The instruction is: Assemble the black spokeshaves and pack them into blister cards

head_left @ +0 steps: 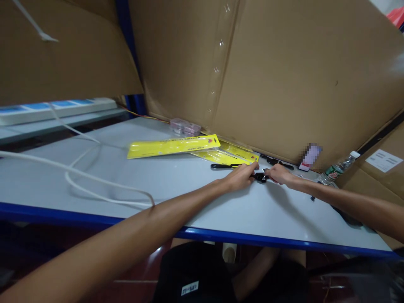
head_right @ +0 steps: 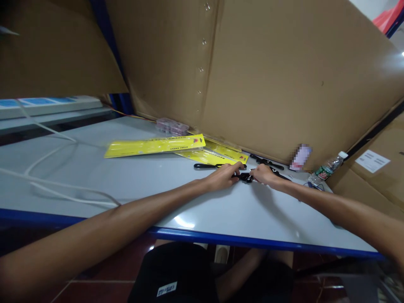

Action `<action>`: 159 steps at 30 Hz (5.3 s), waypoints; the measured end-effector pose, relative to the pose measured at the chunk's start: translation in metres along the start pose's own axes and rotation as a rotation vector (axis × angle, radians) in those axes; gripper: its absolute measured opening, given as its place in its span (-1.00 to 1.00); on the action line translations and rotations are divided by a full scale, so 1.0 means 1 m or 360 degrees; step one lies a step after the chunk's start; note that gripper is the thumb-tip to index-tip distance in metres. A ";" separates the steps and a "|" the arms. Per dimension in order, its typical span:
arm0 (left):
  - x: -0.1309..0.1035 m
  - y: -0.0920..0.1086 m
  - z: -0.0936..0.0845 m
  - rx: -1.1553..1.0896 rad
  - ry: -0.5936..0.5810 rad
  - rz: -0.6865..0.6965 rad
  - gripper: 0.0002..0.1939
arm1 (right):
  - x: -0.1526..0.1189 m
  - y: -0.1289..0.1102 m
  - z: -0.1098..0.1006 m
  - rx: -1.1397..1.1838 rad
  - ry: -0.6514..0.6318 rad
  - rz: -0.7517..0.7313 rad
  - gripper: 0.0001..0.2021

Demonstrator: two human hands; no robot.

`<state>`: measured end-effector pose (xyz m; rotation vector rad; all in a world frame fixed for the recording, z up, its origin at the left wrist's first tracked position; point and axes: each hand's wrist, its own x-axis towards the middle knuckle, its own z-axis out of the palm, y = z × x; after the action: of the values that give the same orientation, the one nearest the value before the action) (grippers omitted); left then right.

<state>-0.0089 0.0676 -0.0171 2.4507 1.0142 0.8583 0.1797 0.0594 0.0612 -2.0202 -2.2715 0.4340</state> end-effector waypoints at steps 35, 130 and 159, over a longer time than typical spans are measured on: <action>-0.006 -0.003 0.002 0.0013 -0.0004 -0.0007 -0.53 | -0.008 0.044 0.041 0.0460 0.0661 -0.0734 -0.39; -0.005 -0.016 0.001 -0.0016 0.0025 0.0025 -0.61 | -0.011 0.050 0.059 0.0227 0.0658 -0.0961 -0.75; -0.014 0.004 -0.006 0.0303 -0.0109 0.0212 -0.71 | -0.020 0.049 0.058 0.0241 0.0538 -0.0848 -0.92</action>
<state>-0.0189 0.0550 -0.0160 2.7145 0.9567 0.7423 0.2157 0.0348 -0.0043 -1.2311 -2.3412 0.1927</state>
